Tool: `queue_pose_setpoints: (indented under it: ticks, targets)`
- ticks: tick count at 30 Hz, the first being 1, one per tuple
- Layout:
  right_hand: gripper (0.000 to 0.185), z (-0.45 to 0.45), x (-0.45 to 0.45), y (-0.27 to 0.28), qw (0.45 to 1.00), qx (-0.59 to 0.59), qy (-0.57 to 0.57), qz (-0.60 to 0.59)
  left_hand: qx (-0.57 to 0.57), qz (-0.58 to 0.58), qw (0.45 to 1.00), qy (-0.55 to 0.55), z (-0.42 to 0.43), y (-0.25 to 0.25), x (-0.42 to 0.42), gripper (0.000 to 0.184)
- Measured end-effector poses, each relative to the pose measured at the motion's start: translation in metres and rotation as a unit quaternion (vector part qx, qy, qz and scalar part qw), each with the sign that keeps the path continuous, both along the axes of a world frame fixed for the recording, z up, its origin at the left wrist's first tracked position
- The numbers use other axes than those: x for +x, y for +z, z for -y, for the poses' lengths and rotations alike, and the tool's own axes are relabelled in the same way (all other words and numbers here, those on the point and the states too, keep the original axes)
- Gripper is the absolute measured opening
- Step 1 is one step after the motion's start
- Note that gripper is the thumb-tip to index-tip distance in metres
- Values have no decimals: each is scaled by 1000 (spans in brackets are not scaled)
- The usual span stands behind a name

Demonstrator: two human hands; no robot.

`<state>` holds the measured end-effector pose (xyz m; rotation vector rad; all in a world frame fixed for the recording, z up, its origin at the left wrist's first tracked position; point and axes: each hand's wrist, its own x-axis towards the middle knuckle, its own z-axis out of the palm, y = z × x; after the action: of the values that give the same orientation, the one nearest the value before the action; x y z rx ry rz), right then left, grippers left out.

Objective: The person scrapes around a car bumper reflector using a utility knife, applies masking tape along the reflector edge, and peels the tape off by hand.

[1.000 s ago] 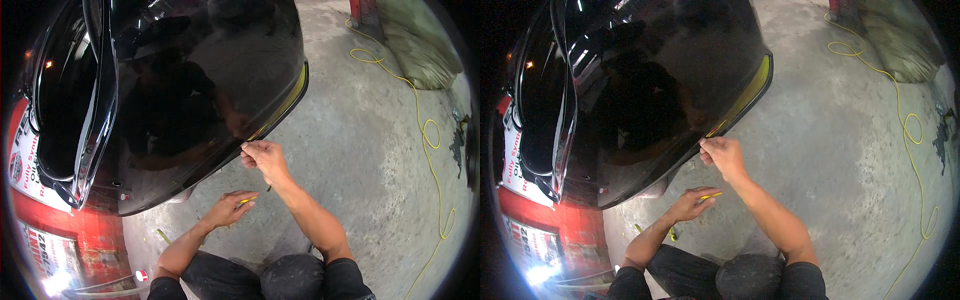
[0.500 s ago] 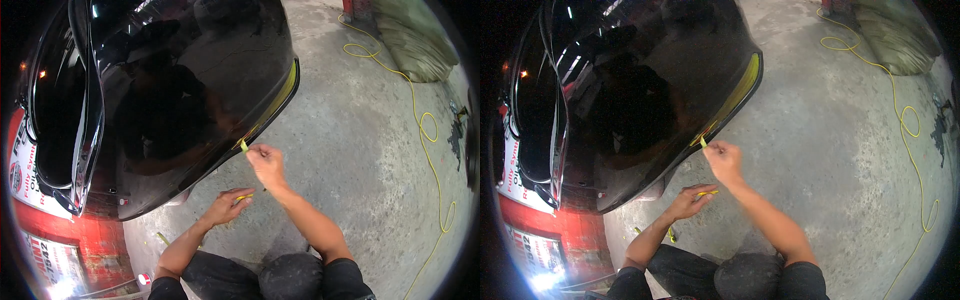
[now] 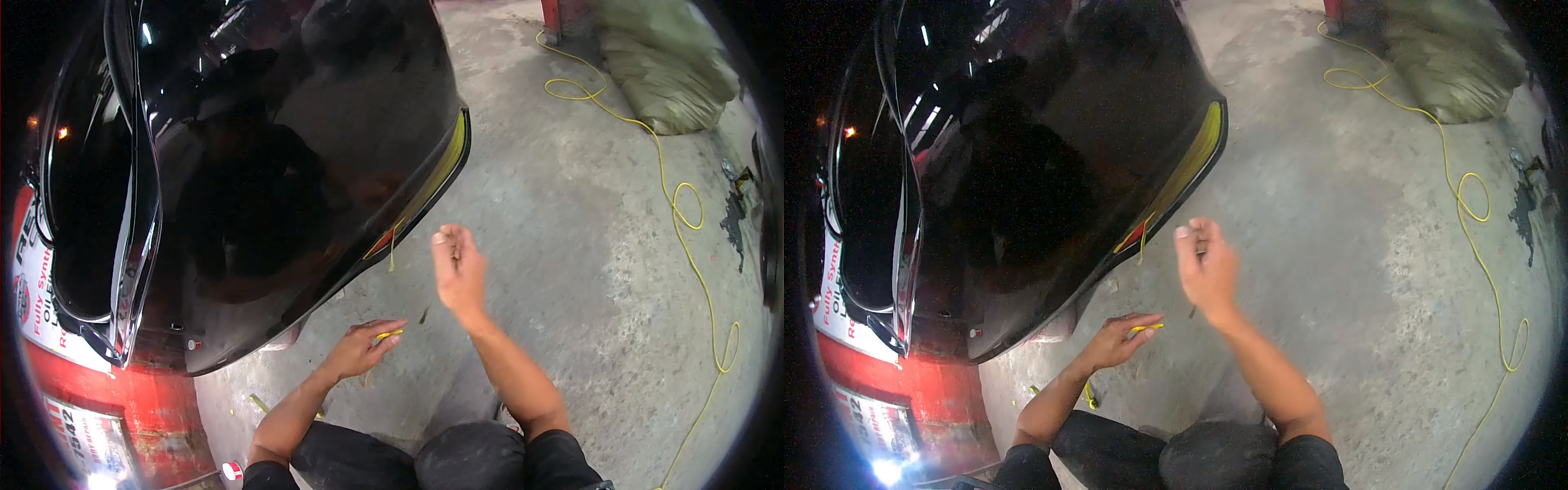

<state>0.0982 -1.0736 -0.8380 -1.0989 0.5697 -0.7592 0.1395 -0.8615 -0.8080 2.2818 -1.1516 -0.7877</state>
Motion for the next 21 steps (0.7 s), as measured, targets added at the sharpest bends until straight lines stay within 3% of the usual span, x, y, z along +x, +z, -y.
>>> queue_pose_setpoints:
  ticks: [2,3,5,8,10,14,21]
  targets:
    - [40,-6,1,10,969,-239,-39,-39,4,0,1000,-2,0,-4,0,38]
    - [40,-9,3,11,969,-240,-43,-37,12,-2,1000,-2,1,-6,0,38]
    - [28,-17,11,5,920,-382,24,-87,19,-1,1000,-4,3,-4,1,38]
    - [25,-16,19,-16,926,-375,45,-17,32,-31,999,15,12,2,-2,36]
    - [24,-5,6,-13,940,-331,65,-51,11,34,999,-20,7,-3,0,37]
    - [24,33,-28,0,959,-252,92,-90,-3,2,1000,-12,3,-6,2,37]
    - [18,74,-81,23,948,-290,67,-110,-9,28,999,-20,-3,1,1,37]
